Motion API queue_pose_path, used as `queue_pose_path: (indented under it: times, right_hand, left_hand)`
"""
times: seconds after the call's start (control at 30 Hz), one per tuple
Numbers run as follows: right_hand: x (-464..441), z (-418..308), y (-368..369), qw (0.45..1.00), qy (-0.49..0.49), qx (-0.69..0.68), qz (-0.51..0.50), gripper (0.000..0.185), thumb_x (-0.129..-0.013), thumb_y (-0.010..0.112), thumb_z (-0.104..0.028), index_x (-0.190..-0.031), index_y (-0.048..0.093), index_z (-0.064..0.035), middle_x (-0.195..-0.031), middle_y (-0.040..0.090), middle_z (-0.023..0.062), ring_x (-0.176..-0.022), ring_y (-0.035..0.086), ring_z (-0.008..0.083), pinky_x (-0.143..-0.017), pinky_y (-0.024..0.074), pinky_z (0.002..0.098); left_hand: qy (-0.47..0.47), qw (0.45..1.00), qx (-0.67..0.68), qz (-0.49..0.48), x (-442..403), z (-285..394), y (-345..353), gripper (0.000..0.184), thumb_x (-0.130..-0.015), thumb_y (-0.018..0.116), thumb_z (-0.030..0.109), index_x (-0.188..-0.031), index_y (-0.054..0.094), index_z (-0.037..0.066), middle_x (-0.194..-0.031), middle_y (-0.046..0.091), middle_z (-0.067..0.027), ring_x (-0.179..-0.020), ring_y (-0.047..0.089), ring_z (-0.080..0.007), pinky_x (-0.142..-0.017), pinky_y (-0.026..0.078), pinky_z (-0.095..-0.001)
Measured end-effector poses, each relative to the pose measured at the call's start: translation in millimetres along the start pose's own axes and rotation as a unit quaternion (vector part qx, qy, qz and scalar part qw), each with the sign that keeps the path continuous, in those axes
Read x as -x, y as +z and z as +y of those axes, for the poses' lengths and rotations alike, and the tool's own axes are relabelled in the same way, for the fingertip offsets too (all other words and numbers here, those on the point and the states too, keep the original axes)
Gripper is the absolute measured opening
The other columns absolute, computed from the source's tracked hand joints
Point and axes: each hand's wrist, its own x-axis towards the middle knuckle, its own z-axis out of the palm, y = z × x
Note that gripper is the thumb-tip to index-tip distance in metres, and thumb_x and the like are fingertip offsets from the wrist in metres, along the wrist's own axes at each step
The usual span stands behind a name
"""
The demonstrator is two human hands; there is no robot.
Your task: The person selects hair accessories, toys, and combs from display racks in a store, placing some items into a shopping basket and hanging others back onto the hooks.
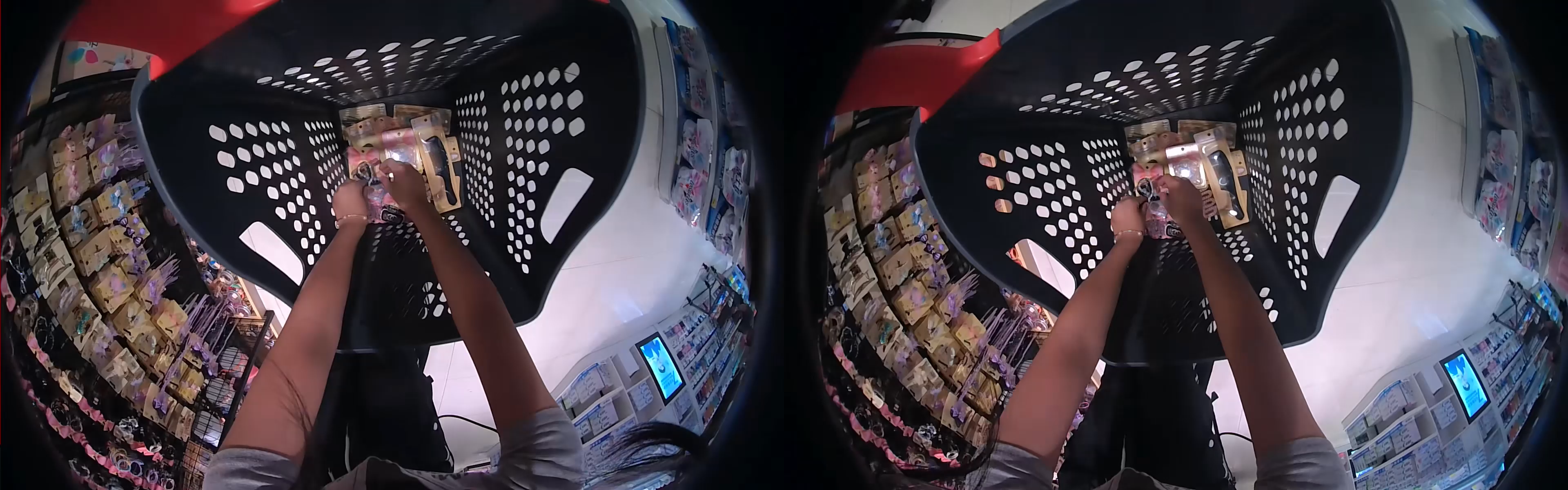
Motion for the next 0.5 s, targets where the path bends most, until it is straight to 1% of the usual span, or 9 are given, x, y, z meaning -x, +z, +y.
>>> queue_pose_path:
  times: [0.03,0.1,0.17,0.23,0.27,0.37,0.4,0.43,0.5]
  right_hand:
    - [-6,4,8,0.996,-0.070,-0.001,0.052,0.014,-0.069,0.061,-0.014,-0.082,0.056,-0.0088,-0.076,0.059,0.0113,-0.072,0.058,0.0302,-0.063,0.0466,0.0395]
    - [-11,13,21,0.994,-0.084,0.016,0.074,0.014,-0.067,0.060,-0.010,-0.080,0.057,-0.0093,-0.075,0.059,0.0099,-0.071,0.058,0.0309,-0.063,0.0472,0.0391]
    - [-13,22,33,0.997,-0.039,0.048,0.037,0.017,-0.066,0.058,-0.007,-0.083,0.058,-0.0089,-0.080,0.059,0.0112,-0.072,0.058,0.0305,-0.065,0.0474,0.0397]
    - [-11,35,51,0.998,-0.042,0.048,0.004,0.020,-0.067,0.056,-0.007,-0.087,0.057,-0.0083,-0.086,0.059,0.0126,-0.075,0.058,0.0306,-0.066,0.0476,0.0405]
    - [-7,39,61,0.998,-0.026,0.051,-0.010,0.022,-0.068,0.056,-0.007,-0.090,0.057,-0.0079,-0.088,0.059,0.0128,-0.076,0.059,0.0306,-0.067,0.0476,0.0405]
    - [1,30,63,0.994,0.038,0.071,-0.073,0.028,-0.068,0.054,-0.006,-0.096,0.055,-0.0070,-0.092,0.058,0.0133,-0.082,0.058,0.0304,-0.071,0.0471,0.0397]
    - [5,29,64,0.997,0.007,0.058,-0.056,0.030,-0.068,0.053,-0.006,-0.098,0.055,-0.0069,-0.095,0.058,0.0136,-0.084,0.058,0.0304,-0.073,0.0466,0.0395]
    - [10,26,63,0.998,-0.023,0.045,-0.038,0.031,-0.068,0.053,-0.005,-0.100,0.054,-0.0067,-0.097,0.057,0.0140,-0.085,0.057,0.0304,-0.074,0.0461,0.0393]
    - [14,25,59,0.998,-0.032,0.038,-0.038,0.036,-0.068,0.053,-0.004,-0.104,0.053,-0.0070,-0.102,0.056,0.0151,-0.088,0.056,0.0306,-0.075,0.0453,0.0395]
  left_hand:
    - [0.000,1.000,-0.004,0.001,-7,-5,11,0.013,-0.071,0.061,0.015,-0.082,0.066,0.012,-0.079,0.059,-0.0112,-0.074,0.058,-0.0275,-0.067,0.047,-0.0356]
    - [0.025,0.997,-0.013,0.076,-20,-11,26,0.010,-0.071,0.057,0.013,-0.075,0.065,0.009,-0.076,0.058,-0.0116,-0.072,0.058,-0.0281,-0.064,0.047,-0.0376]
    - [0.032,0.997,-0.028,0.069,-25,-14,38,0.010,-0.072,0.055,0.011,-0.073,0.064,0.007,-0.075,0.057,-0.0118,-0.071,0.058,-0.0283,-0.064,0.047,-0.0374]
    - [-0.017,0.996,-0.064,0.062,-31,-17,49,0.010,-0.071,0.056,0.010,-0.072,0.064,0.006,-0.074,0.058,-0.0127,-0.072,0.059,-0.0279,-0.063,0.048,-0.0366]
    - [-0.037,0.995,-0.077,0.047,-32,-18,52,0.010,-0.070,0.058,0.011,-0.076,0.064,0.007,-0.077,0.059,-0.0140,-0.070,0.058,-0.0306,-0.064,0.047,-0.0393]
    - [-0.069,0.994,-0.080,0.033,-30,-24,62,0.011,-0.071,0.056,0.010,-0.073,0.064,0.004,-0.076,0.058,-0.0155,-0.069,0.059,-0.0314,-0.064,0.047,-0.0400]
    - [-0.078,0.994,-0.072,-0.019,-25,-20,56,0.016,-0.072,0.053,0.010,-0.081,0.062,0.000,-0.081,0.058,-0.0175,-0.075,0.059,-0.0311,-0.067,0.047,-0.0389]
    - [-0.080,0.994,-0.071,-0.023,-19,-15,53,0.016,-0.072,0.053,0.010,-0.081,0.062,0.000,-0.081,0.058,-0.0175,-0.075,0.059,-0.0311,-0.067,0.047,-0.0389]
    - [-0.039,0.996,-0.049,0.068,-12,-2,42,0.022,-0.073,0.052,0.012,-0.091,0.057,-0.001,-0.089,0.057,-0.0192,-0.082,0.058,-0.0314,-0.071,0.047,-0.0384]
